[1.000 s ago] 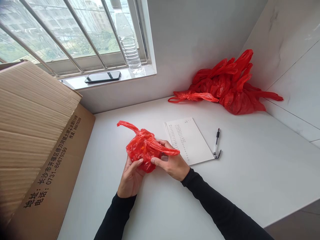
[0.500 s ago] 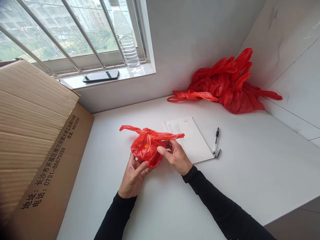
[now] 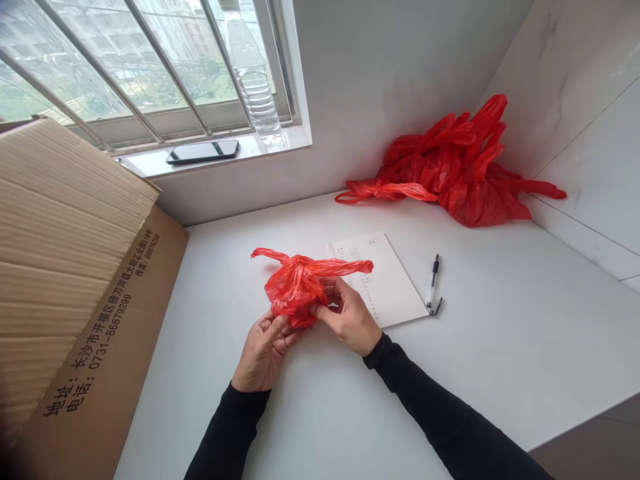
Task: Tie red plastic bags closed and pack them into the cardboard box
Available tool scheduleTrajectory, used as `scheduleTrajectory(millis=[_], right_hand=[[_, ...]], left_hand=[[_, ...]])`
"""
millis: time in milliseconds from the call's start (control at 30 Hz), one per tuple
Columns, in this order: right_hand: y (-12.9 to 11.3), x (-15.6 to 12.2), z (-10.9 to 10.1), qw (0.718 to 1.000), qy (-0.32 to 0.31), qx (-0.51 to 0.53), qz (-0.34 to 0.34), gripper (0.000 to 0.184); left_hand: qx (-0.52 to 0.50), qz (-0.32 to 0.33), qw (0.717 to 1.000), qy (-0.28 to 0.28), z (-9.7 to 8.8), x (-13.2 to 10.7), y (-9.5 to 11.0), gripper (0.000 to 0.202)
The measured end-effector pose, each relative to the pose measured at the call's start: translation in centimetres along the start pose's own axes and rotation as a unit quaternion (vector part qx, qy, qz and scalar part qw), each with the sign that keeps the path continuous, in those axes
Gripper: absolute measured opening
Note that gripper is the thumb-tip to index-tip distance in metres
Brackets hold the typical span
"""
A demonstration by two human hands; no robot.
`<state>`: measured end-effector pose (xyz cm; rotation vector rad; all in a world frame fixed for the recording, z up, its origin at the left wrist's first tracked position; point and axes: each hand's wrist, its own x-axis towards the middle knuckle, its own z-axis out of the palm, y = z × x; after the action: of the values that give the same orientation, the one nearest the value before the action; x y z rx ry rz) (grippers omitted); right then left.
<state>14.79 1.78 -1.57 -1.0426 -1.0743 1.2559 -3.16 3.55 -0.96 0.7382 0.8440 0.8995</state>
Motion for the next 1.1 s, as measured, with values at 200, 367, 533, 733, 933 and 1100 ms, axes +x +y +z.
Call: scheduleTrajectory(millis=[200,367,533,733,933,1100], right_hand=[[-0.7,0.0,-0.4,0.999,-0.026,-0.022,-0.003,0.023],[-1.2,0.1,-0.2,0.999,-0.025,-0.020,0.006,0.024],[-0.7,0.1,-0.3,1.000,0.005,-0.003,0.008,0.021],[-1.2,-0.1,-0.8,0.999,-0.032,0.027,0.020,0.025],[-1.3,-0.3,-0.9,0.989,-0.055,0.119,0.070,0.030],[-0.6,-0.4,-1.2,0.988,-0.040,0.125,0.077,0.025]], left_hand=[[0.014,0.013,1.000,0.008,0.1,-0.2,0.0,0.051],[0.034,0.035,0.999,0.017,0.4,-0.3,-0.2,0.064],[0.020,0.019,1.000,0.000,0.3,-0.3,0.0,0.064],[0.018,0.019,1.000,0.011,0.3,-0.3,0.4,0.071],[0.008,-0.005,0.999,0.031,-0.1,-0.1,0.0,0.064],[-0.030,0.016,0.999,-0.003,0.1,-0.2,0.3,0.040]])
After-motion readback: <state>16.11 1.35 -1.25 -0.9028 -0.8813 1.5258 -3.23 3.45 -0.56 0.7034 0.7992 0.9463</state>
